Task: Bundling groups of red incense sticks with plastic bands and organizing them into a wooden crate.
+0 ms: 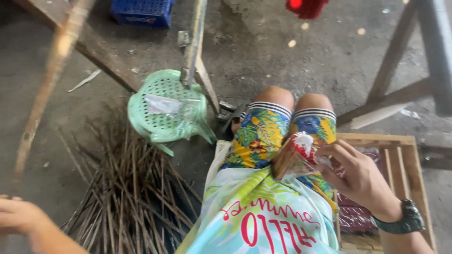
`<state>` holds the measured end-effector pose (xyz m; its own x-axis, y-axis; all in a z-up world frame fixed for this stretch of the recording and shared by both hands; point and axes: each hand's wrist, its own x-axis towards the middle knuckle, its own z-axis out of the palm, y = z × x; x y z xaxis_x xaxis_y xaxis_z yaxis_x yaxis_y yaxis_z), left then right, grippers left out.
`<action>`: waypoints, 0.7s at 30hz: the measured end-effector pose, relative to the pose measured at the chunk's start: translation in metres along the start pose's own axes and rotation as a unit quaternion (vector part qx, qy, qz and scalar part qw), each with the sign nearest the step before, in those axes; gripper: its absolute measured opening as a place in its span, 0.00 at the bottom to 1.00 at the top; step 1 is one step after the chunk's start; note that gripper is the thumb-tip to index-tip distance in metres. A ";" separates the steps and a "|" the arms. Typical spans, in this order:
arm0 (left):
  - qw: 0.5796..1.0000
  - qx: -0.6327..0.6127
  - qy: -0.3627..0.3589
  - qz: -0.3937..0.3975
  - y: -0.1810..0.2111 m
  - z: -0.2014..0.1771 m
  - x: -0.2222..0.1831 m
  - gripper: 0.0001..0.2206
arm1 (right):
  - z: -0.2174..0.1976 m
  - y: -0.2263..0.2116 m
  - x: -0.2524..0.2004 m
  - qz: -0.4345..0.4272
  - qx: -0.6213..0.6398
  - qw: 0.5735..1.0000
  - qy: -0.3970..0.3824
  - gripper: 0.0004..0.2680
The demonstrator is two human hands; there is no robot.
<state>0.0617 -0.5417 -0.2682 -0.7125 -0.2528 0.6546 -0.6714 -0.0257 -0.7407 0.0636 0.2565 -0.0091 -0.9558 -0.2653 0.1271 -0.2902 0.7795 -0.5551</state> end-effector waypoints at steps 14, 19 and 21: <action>0.731 -0.682 -0.029 0.009 -0.008 -0.201 0.002 0.12 | 0.018 0.020 0.024 0.209 0.312 0.921 -0.103 0.15; 0.406 -0.874 -0.143 0.224 -0.080 -0.458 0.049 0.06 | 0.023 0.023 0.028 0.187 0.372 0.905 -0.088 0.07; 0.316 -0.903 -0.046 0.286 -0.099 -0.518 0.047 0.04 | 0.026 0.027 0.026 0.193 0.391 0.897 -0.069 0.09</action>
<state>-0.0107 -0.0501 -0.0859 -0.8694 0.2551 0.4231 0.4825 0.6224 0.6163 0.0319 0.2559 -0.0425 -0.9470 -0.1716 -0.2717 0.2351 0.2066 -0.9498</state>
